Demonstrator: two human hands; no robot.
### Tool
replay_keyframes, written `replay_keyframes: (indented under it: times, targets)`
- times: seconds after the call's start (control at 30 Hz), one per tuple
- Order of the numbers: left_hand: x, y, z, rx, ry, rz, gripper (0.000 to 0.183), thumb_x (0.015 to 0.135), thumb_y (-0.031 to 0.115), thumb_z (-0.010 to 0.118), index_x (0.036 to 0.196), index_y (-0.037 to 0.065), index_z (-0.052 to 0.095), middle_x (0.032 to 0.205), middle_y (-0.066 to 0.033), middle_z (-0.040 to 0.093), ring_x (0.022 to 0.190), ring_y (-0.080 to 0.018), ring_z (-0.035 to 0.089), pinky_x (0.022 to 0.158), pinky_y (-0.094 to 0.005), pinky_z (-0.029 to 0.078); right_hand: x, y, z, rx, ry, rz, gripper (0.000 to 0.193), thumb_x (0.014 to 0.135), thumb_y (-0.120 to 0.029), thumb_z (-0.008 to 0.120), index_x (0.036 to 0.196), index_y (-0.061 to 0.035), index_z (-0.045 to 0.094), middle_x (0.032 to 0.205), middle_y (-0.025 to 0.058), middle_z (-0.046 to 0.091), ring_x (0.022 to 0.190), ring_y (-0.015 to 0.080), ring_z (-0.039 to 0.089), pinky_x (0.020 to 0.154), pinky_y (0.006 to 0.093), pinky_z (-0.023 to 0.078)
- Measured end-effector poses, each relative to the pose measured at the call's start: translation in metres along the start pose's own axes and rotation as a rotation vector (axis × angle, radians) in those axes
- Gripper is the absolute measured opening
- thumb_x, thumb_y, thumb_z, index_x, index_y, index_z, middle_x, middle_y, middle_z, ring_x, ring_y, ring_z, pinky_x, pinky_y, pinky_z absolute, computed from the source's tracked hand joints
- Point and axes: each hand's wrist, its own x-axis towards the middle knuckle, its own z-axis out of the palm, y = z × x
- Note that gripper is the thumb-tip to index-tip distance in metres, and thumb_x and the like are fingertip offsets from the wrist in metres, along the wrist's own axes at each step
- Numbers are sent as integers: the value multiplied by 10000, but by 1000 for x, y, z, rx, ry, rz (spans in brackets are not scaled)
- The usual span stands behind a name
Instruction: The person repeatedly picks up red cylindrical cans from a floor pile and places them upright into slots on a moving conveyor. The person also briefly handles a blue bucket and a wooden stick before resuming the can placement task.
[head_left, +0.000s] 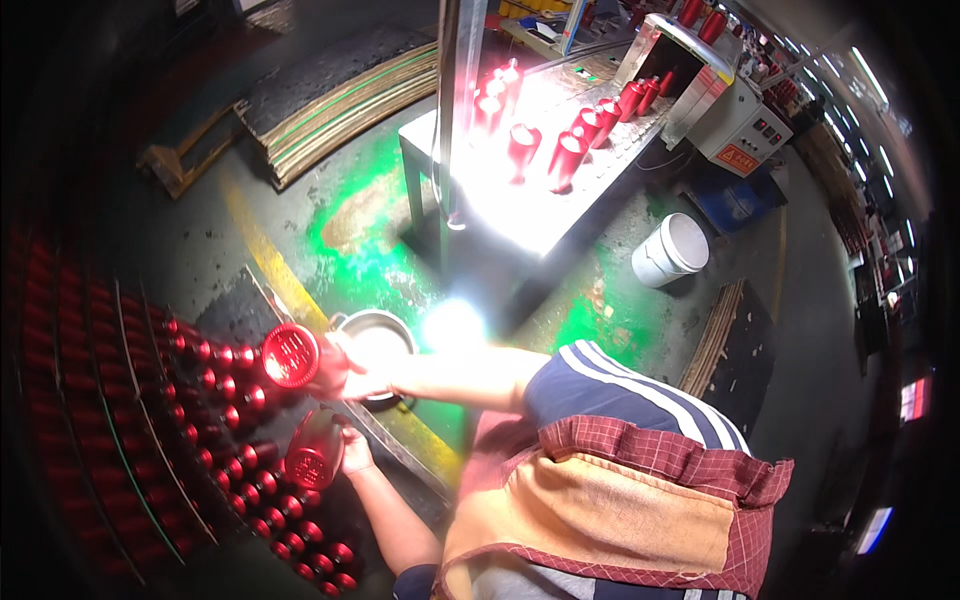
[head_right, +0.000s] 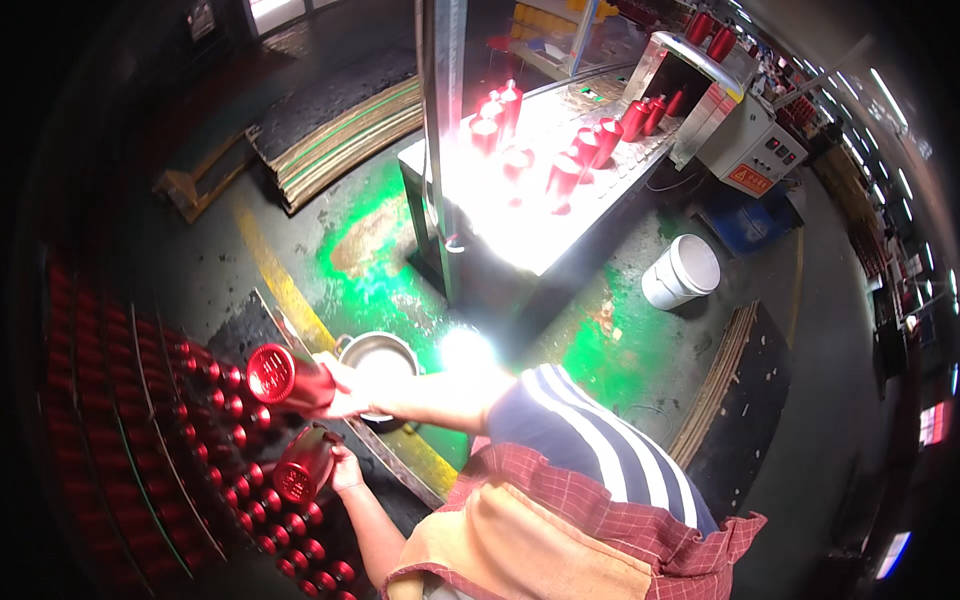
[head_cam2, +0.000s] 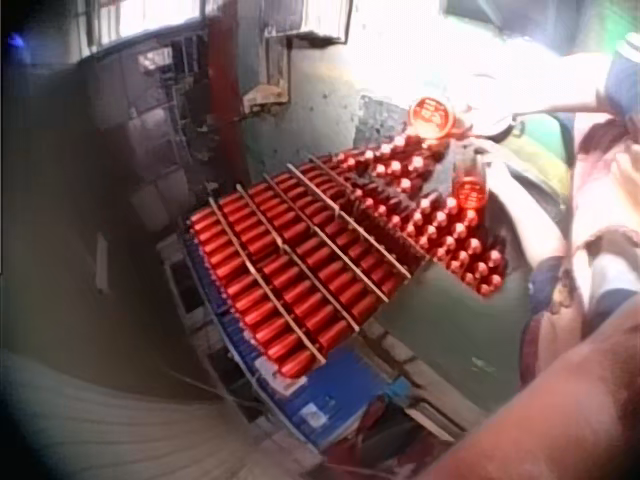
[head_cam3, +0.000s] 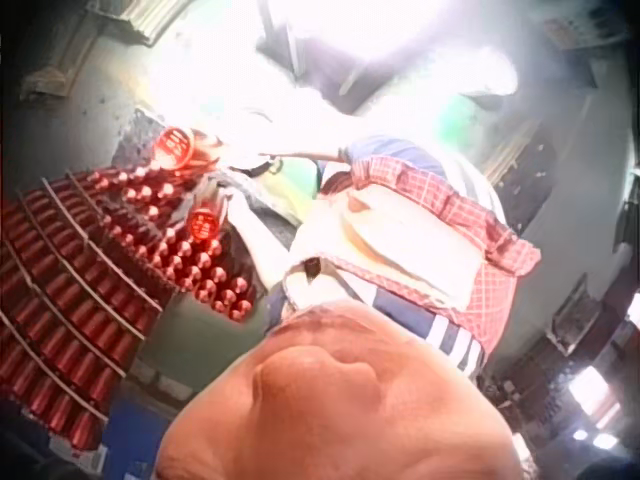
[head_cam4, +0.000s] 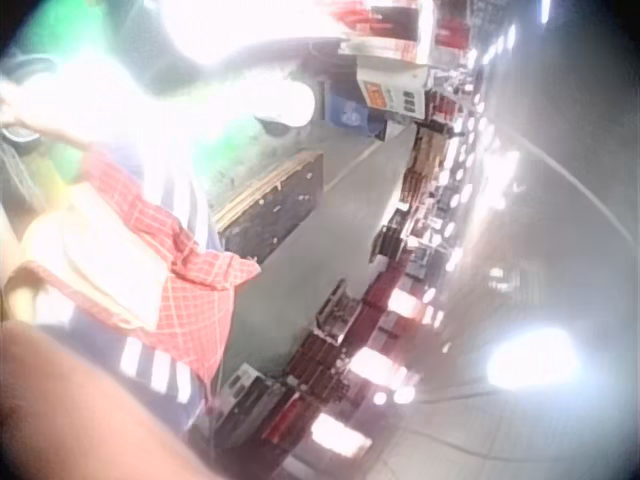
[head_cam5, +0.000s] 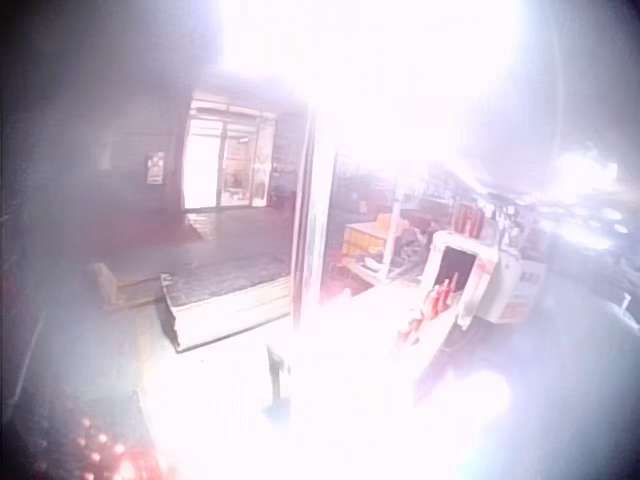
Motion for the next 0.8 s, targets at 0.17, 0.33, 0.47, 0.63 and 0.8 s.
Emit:
replay_keyframes:
  times: [0.17,0.33,0.47,0.63,0.8]
  targets:
    - [77,-18,9,-145,65,-95,532,926,343,474,1363,40,481,1371,-166,502,1213,-366,511,776,-461,546,7,-51,23,286,-160,94,665,930,-647,404,1270,-96,555,1280,118,600,1173,291,579,962,494,478]
    - [106,-23,16,-196,-125,-271,487,947,320,454,1347,48,510,1402,-126,490,1246,-327,483,880,-491,483,-10,-79,24,180,-180,-4,767,908,-736,320,1308,-122,549,1290,122,603,1223,313,544,1038,506,430]
    - [116,-14,19,-145,-159,-332,480,923,320,510,1339,81,523,1428,-136,457,1213,-391,474,884,-514,512,-38,-82,29,161,-213,-103,884,875,-791,243,1410,-116,443,1388,154,509,1218,333,541,1067,515,418]
    - [116,-3,21,-55,-76,-312,475,916,286,526,1343,77,515,1410,-179,470,1165,-420,499,797,-487,574,-78,-64,38,307,-158,-84,622,953,-593,456,1285,-72,526,1252,166,583,1125,324,599,944,484,542]
    - [89,-14,13,60,23,-332,434,935,280,529,1292,36,563,1365,-191,537,1128,-439,575,708,-403,600,-137,-63,31,35,6,-415,627,927,-632,450,1255,-111,568,1212,103,626,1077,284,638,930,474,535]
